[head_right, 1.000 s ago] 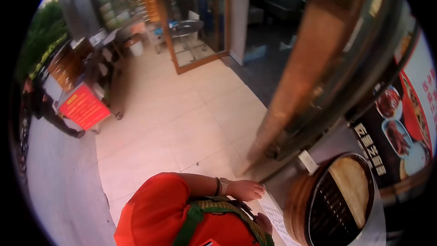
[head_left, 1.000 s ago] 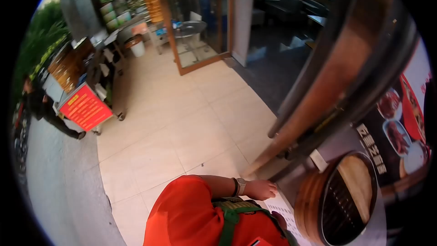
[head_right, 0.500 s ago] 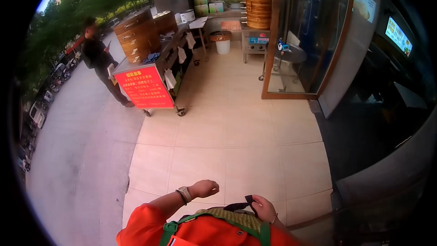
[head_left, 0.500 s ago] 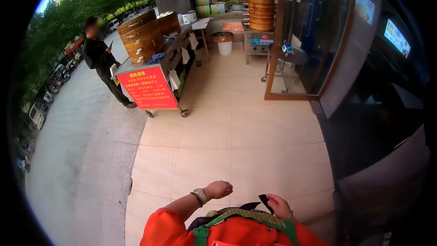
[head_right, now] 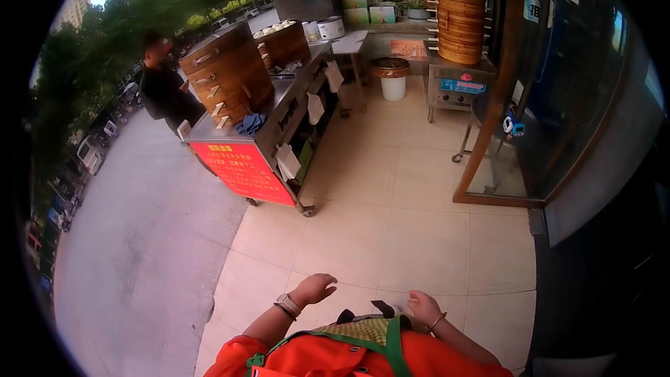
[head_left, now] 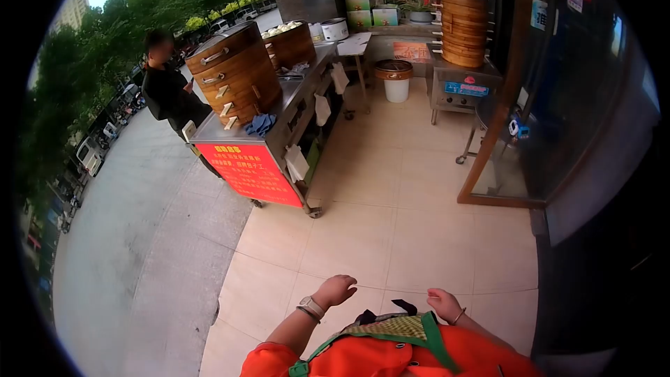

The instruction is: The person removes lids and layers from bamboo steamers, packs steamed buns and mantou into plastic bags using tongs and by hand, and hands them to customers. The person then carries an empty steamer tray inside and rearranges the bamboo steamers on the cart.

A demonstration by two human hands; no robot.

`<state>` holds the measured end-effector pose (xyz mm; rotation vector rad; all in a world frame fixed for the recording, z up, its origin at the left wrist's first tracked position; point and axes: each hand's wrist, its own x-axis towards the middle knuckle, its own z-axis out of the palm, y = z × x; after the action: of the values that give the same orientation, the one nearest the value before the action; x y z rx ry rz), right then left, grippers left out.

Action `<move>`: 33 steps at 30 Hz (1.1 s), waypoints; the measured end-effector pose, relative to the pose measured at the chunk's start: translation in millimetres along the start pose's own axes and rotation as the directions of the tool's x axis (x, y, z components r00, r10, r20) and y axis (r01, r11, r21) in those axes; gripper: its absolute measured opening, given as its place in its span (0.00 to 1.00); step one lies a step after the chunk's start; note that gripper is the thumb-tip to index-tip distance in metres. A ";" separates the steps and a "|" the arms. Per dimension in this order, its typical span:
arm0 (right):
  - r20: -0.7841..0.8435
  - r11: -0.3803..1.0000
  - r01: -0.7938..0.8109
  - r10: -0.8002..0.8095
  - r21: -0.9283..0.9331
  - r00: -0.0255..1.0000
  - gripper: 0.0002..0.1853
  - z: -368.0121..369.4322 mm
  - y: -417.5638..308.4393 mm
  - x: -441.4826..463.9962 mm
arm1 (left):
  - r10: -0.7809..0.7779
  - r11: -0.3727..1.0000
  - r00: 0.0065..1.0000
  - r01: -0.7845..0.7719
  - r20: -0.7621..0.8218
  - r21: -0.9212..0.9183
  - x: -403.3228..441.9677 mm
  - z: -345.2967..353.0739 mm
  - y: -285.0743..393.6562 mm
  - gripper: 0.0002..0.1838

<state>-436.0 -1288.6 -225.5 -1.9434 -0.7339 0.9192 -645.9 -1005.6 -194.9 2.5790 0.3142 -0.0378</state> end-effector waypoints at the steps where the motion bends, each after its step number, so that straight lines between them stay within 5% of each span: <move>1: 0.015 1.000 0.004 -0.004 0.001 1.000 0.22 -7.9 -19.7 31.9 | -0.056 0.998 0.998 0.055 -0.031 -0.012 6.9 -11.8 -17.5 0.13; 6: 0.168 0.945 0.305 -0.283 -0.120 0.944 0.21 -44.4 -134.6 198.7 | -0.374 0.920 0.914 0.345 -0.159 -0.184 55.2 -75.7 -109.3 0.14; 9: 0.134 0.940 0.318 -0.302 -0.124 0.944 0.21 -44.9 -161.1 293.7 | -0.448 0.889 0.858 0.397 -0.252 -0.230 118.8 -125.4 -173.9 0.12; 13: 0.087 0.972 0.198 -0.188 -0.125 0.978 0.20 -50.1 -165.4 396.3 | -0.481 0.861 0.796 0.352 -0.368 -0.366 254.2 -218.3 -250.4 0.11; 17: 0.049 1.000 0.019 -0.018 -0.020 0.999 0.19 -59.5 -199.0 467.5 | -0.334 0.901 0.762 0.086 -0.555 -0.425 406.9 -327.5 -311.2 0.12; 19: 0.009 0.996 -0.050 0.051 -0.075 0.999 0.20 -71.1 -210.8 512.4 | -0.504 0.564 0.777 -0.035 -0.377 -0.825 475.9 -378.4 -332.6 0.15; 21: -0.005 0.999 -0.031 0.031 -0.038 1.000 0.19 -80.4 -218.9 565.2 | -0.624 0.290 0.718 -0.154 -0.309 -0.945 538.6 -416.2 -367.9 0.16; 28: 0.062 1.000 -0.003 0.005 -0.024 0.998 0.18 -137.4 -250.4 809.0 | -0.802 0.163 0.515 -0.300 -0.303 -0.940 688.4 -500.8 -523.6 0.18; 30: 0.135 0.997 -0.059 0.064 -0.040 0.989 0.17 -144.4 -286.0 877.1 | -0.859 -0.096 0.502 -0.355 -0.103 -0.930 721.6 -509.1 -564.1 0.21; 33: 0.182 0.986 0.145 -0.127 -0.087 0.975 0.17 -157.2 -369.9 967.2 | -0.916 -0.180 0.401 -0.409 0.001 -0.894 769.0 -519.5 -601.7 0.28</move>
<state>179.3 -443.8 -156.9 -1.8873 -1.0211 0.9940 -55.2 -73.1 -125.7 0.4440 1.0117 0.9743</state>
